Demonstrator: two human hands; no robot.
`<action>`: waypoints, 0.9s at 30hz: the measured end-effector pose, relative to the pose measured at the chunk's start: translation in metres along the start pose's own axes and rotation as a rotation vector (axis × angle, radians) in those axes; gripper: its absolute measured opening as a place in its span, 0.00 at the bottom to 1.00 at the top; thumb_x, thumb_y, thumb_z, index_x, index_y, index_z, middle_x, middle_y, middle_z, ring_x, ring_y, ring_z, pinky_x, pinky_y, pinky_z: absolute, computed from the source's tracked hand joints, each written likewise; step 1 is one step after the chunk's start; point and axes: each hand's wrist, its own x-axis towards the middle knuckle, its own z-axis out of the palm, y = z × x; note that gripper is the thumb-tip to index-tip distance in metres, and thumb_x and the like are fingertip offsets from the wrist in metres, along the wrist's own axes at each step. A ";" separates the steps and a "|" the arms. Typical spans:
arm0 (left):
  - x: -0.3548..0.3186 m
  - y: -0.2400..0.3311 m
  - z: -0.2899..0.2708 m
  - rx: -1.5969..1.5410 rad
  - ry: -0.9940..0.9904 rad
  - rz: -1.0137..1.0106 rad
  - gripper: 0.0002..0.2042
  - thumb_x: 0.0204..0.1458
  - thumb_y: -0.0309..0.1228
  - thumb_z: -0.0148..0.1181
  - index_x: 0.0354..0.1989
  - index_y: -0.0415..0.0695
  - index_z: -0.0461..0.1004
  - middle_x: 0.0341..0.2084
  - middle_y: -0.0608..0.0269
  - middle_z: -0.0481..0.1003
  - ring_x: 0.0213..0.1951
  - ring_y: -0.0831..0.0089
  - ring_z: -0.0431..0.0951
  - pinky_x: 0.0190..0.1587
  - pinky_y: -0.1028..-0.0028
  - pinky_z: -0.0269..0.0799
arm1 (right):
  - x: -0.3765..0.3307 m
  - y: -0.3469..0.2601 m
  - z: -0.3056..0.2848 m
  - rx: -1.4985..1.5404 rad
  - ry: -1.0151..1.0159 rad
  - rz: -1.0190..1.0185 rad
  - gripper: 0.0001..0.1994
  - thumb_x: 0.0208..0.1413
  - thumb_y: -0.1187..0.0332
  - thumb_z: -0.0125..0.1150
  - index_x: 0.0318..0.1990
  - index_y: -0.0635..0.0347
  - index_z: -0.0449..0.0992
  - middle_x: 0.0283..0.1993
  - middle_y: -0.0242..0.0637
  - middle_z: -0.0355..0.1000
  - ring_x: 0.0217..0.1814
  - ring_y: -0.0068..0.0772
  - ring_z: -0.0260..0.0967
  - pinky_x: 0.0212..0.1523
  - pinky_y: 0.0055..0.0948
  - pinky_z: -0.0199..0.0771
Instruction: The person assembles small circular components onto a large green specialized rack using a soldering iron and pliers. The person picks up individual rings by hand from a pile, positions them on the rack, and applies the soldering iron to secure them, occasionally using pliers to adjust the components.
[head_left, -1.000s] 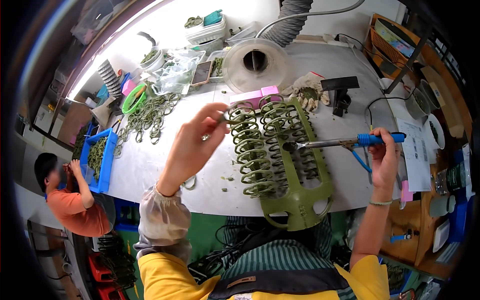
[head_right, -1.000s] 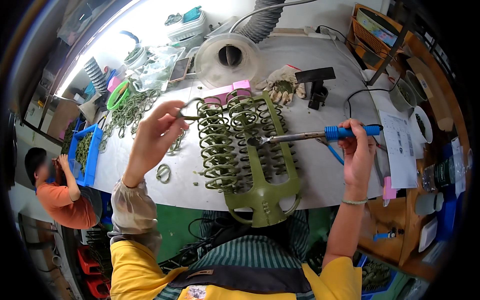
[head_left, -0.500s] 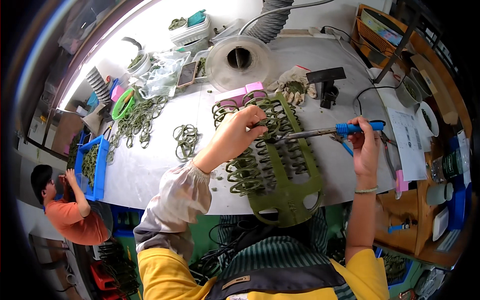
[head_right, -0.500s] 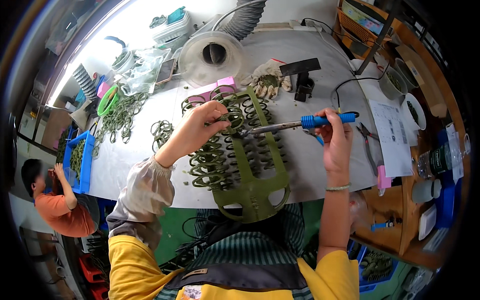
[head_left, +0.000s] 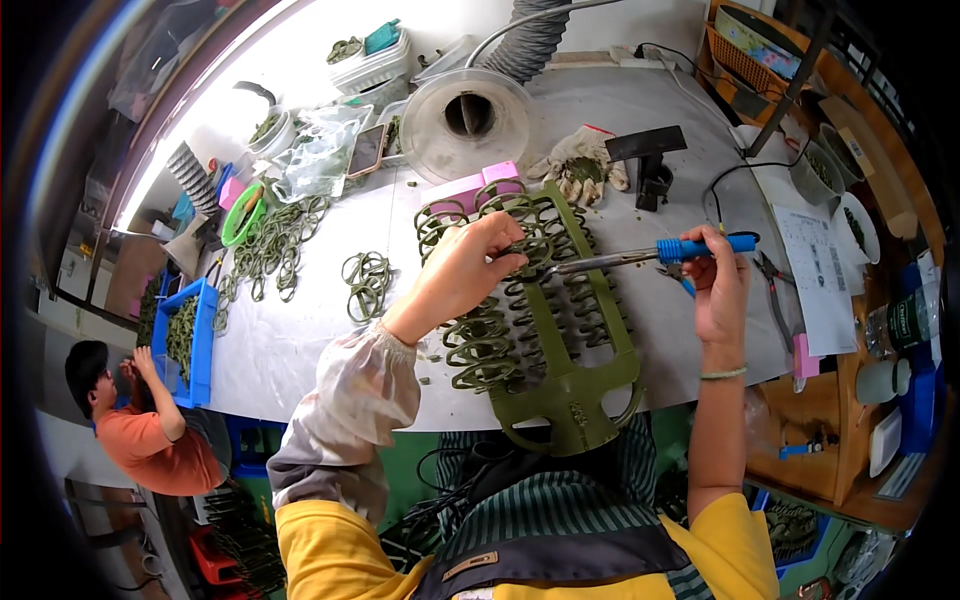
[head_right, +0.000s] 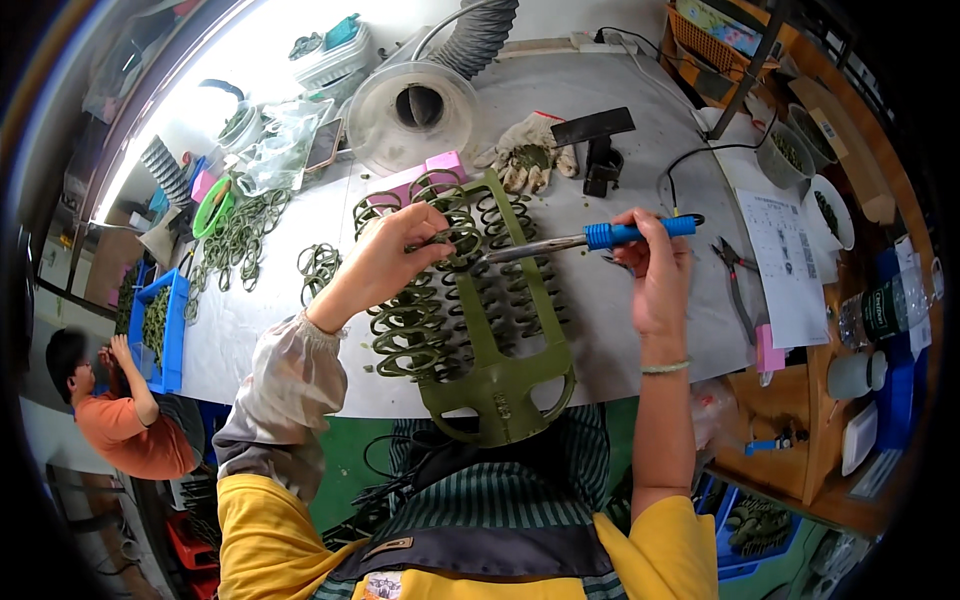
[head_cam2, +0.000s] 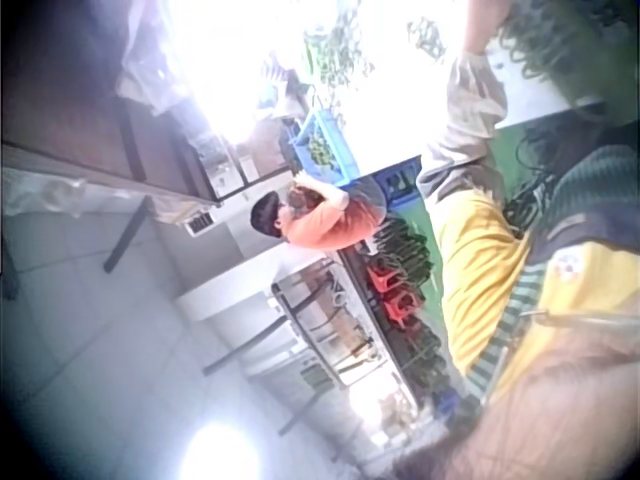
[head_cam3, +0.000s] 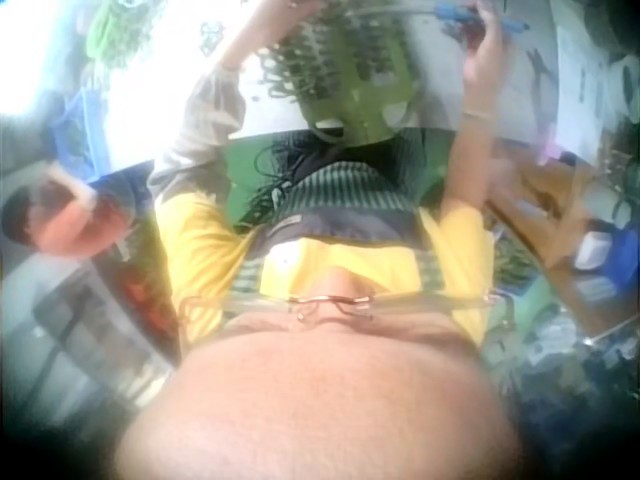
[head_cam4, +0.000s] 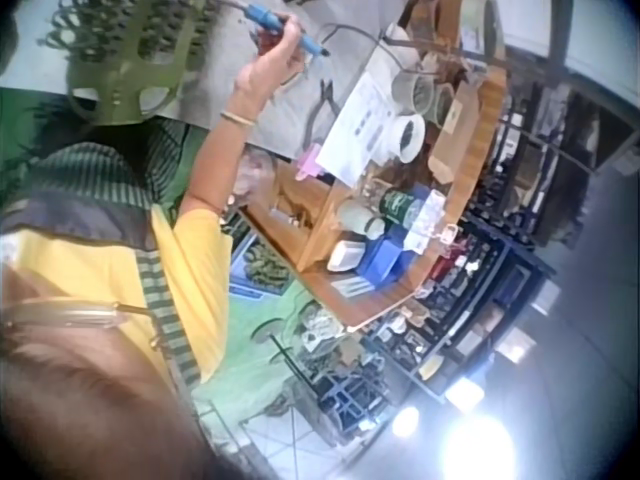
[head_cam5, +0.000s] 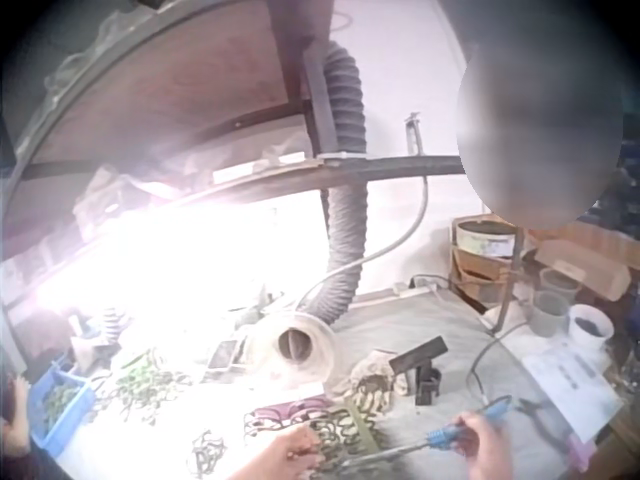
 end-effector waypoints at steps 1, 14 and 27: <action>0.001 -0.002 0.000 -0.002 -0.002 0.001 0.12 0.52 0.27 0.64 0.40 0.38 0.69 0.30 0.56 0.77 0.40 0.69 0.79 0.44 0.72 0.71 | -0.001 -0.005 -0.002 -0.021 0.006 -0.030 0.09 0.56 0.65 0.59 0.32 0.62 0.77 0.31 0.33 0.75 0.25 0.17 0.67 0.29 0.18 0.70; -0.029 -0.017 -0.058 -0.232 0.294 0.136 0.07 0.56 0.25 0.57 0.40 0.36 0.70 0.32 0.61 0.74 0.37 0.78 0.74 0.44 0.76 0.70 | -0.015 -0.039 -0.013 -0.113 0.061 -0.058 0.09 0.55 0.62 0.60 0.31 0.57 0.79 0.32 0.31 0.75 0.26 0.16 0.64 0.29 0.15 0.64; -0.180 -0.155 -0.060 0.732 0.195 -0.227 0.07 0.45 0.29 0.63 0.33 0.43 0.75 0.31 0.56 0.77 0.35 0.57 0.78 0.38 0.63 0.73 | -0.023 -0.038 -0.007 -0.084 -0.012 -0.066 0.08 0.55 0.63 0.61 0.31 0.57 0.78 0.33 0.32 0.74 0.28 0.15 0.65 0.26 0.14 0.62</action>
